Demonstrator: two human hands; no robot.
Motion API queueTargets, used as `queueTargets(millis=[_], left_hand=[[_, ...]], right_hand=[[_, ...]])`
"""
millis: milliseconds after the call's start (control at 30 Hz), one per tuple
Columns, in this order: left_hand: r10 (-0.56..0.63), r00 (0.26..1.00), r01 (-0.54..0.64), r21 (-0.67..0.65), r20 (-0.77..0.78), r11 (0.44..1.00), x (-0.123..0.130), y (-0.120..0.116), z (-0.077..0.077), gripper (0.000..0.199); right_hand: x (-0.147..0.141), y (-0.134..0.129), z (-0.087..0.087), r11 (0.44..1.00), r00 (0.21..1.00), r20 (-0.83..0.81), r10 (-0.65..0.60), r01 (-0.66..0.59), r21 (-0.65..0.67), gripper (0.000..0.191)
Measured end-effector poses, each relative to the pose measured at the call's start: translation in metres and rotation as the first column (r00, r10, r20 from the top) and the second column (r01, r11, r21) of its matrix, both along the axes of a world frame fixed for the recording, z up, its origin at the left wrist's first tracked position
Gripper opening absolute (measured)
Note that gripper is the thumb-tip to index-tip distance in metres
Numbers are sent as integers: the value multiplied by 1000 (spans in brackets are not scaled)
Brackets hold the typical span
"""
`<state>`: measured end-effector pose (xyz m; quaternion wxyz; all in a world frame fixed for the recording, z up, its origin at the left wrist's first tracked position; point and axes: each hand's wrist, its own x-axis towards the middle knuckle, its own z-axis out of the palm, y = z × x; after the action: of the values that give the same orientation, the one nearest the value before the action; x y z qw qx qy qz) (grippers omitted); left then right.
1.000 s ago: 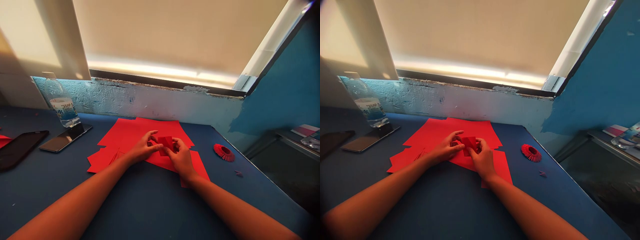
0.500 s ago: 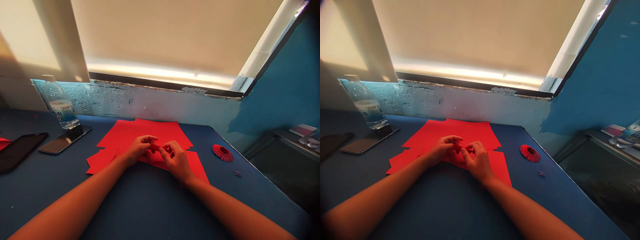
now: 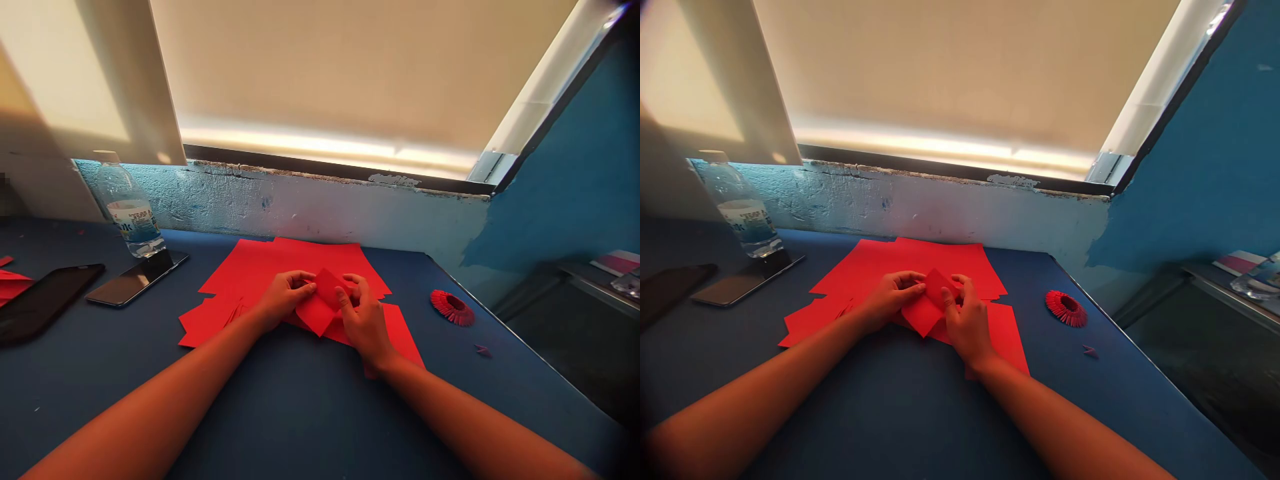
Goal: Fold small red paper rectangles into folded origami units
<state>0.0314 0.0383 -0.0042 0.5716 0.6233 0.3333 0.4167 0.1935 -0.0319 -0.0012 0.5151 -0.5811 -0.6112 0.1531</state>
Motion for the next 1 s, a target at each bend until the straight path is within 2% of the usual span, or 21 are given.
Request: queueTargets(millis=[67, 133, 200, 267, 367, 500, 600, 700, 800, 1000], left_hand=[[76, 997, -76, -2, 31, 997, -1, 1, -2, 54], [121, 990, -121, 4, 69, 993, -2, 1, -3, 57], [126, 988, -127, 2, 94, 992, -1, 1, -4, 50], [124, 988, -124, -4, 88, 992, -1, 2, -4, 39], [100, 993, -100, -8, 65, 995, 0, 2, -4, 31], [-5, 1000, 5, -13, 15, 1000, -2, -1, 0, 48], [-14, 998, 18, 61, -58, 998, -3, -4, 3, 50], [10, 991, 12, 166, -132, 986, -1, -5, 5, 44], [33, 980, 10, 211, -197, 977, 1, -4, 5, 43], [128, 966, -35, 374, -225, 927, 4, -4, 3, 33]], right_hand=[[0, -2, 0, 1000, 1000, 26, -8, 9, -14, 48], [-1, -4, 1, 999, 999, 38, 34, -33, -15, 56], [-1, -4, 1, 996, 995, 39, 90, -90, 0, 52], [0, -3, 1, 988, 988, 21, 155, -156, 22, 37], [3, 1, -1, 984, 985, -21, 172, -171, 44, 26], [7, 6, -5, 994, 994, -20, 105, -105, 13, 34], [8, 8, -7, 995, 995, -27, 98, -98, 15, 35], [7, 8, -6, 996, 997, -4, 83, -83, 27, 29], [6, 6, -4, 997, 998, 7, 69, -69, 43, 22], [6, 5, -2, 997, 999, 22, 41, -42, 58, 16]])
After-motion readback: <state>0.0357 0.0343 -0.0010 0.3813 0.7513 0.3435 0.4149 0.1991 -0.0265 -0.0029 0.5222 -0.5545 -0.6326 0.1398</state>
